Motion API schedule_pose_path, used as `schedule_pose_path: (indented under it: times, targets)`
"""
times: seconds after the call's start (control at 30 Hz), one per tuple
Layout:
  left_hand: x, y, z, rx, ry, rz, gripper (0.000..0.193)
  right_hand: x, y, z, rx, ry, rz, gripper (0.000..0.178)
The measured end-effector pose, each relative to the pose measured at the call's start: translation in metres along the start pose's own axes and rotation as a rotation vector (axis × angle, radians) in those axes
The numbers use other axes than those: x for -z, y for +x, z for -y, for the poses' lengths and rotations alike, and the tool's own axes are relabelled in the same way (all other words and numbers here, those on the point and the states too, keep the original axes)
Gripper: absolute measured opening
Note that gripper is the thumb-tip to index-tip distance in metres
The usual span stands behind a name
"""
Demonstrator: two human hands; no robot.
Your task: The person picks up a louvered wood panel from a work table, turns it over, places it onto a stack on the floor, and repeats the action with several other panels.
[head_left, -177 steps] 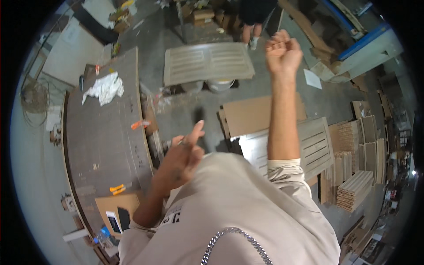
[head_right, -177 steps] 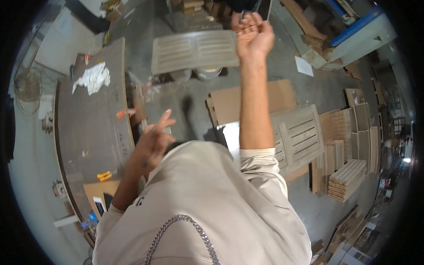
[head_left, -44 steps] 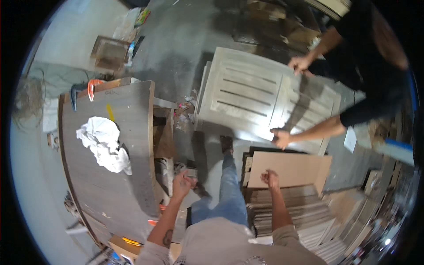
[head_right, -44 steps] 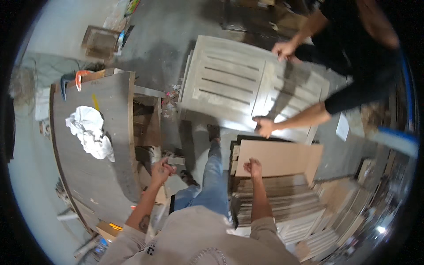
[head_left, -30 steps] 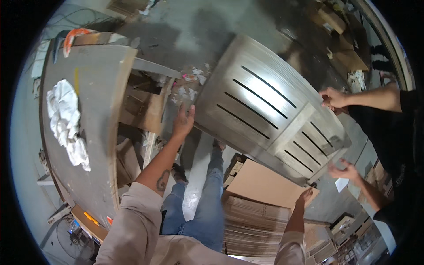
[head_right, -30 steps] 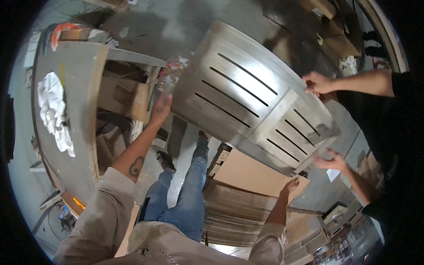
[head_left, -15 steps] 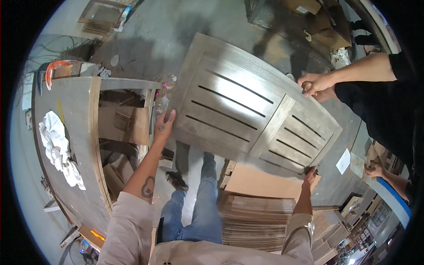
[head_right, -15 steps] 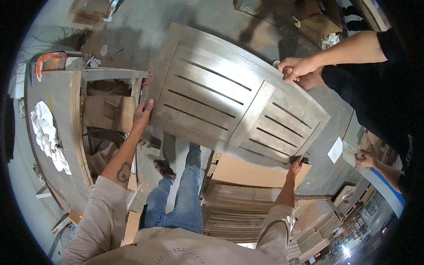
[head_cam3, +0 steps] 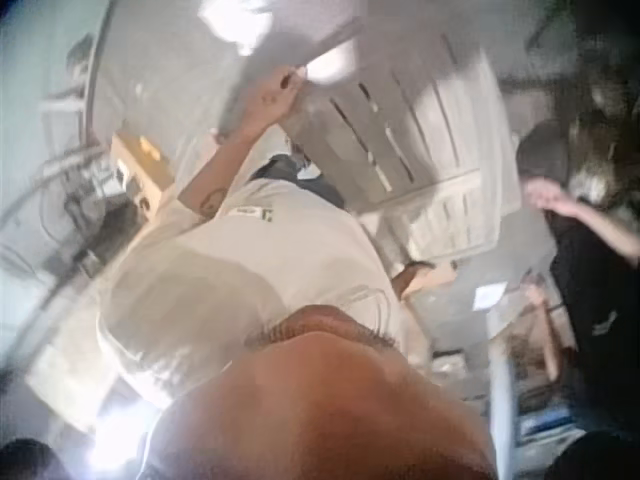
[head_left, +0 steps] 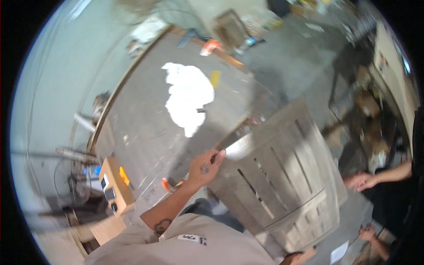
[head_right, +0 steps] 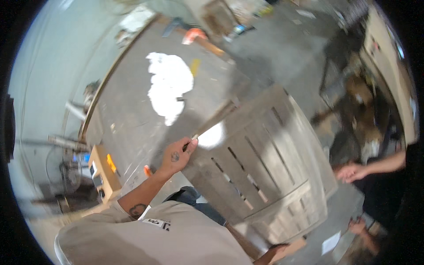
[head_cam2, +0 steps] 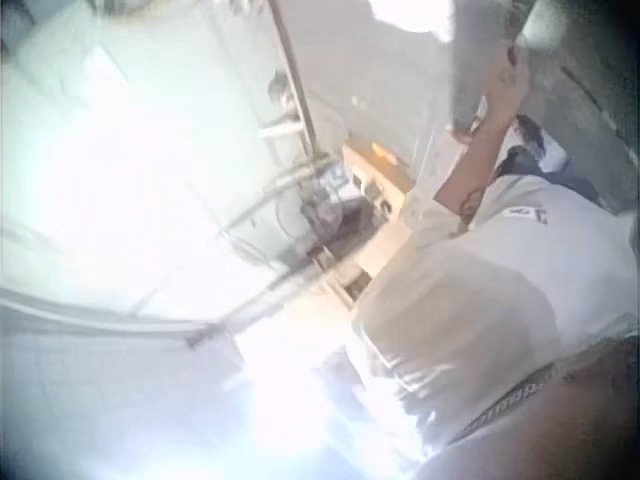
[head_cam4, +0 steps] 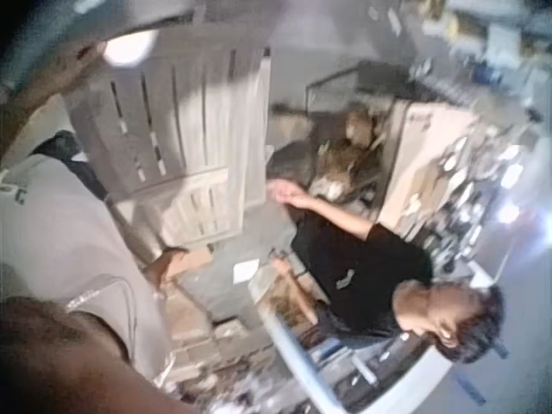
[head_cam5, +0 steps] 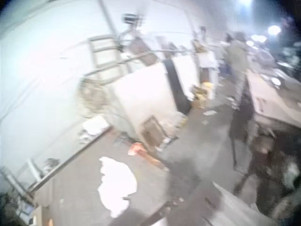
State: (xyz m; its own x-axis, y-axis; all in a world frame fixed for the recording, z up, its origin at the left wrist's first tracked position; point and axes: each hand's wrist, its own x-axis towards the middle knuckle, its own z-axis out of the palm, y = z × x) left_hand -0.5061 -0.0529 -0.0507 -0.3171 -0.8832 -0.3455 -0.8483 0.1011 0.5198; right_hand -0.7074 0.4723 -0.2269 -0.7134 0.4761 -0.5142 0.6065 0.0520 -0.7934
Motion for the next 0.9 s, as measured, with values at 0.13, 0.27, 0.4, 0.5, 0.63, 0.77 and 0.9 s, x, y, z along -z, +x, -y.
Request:
schedule_pose_path:
  times: [0.13,0.27,0.4,0.5,0.63,0.77,0.9]
  targets:
    - [0.091,-0.048,0.101,0.206,-0.138,-0.16,0.055,0.014,-0.042,-0.005,0.06,-0.384,0.044,0.076]
    - [0.138,-0.073,0.256,0.358,-0.32,-0.388,0.06,-0.007,-0.097,-0.014,0.092,-0.639,0.108,0.084]
    - [0.178,-0.077,0.374,0.589,-0.317,-0.505,0.07,-0.041,-0.157,-0.043,0.352,-0.586,0.183,0.094]
    - [0.202,-0.06,0.453,0.722,-0.373,-0.462,0.074,-0.063,-0.23,-0.046,0.381,-0.318,0.402,0.088]
    - [0.233,-0.004,0.55,0.524,-0.539,-0.242,0.066,-0.059,-0.274,-0.05,0.356,-0.437,0.458,0.077]
    - [0.251,0.004,0.559,0.438,-0.795,0.203,0.054,-0.04,-0.26,-0.051,0.335,-0.392,0.58,0.065]
    - [0.248,0.0,0.57,0.384,-1.024,0.275,0.051,-0.043,-0.262,-0.021,0.352,-0.567,0.871,0.061]
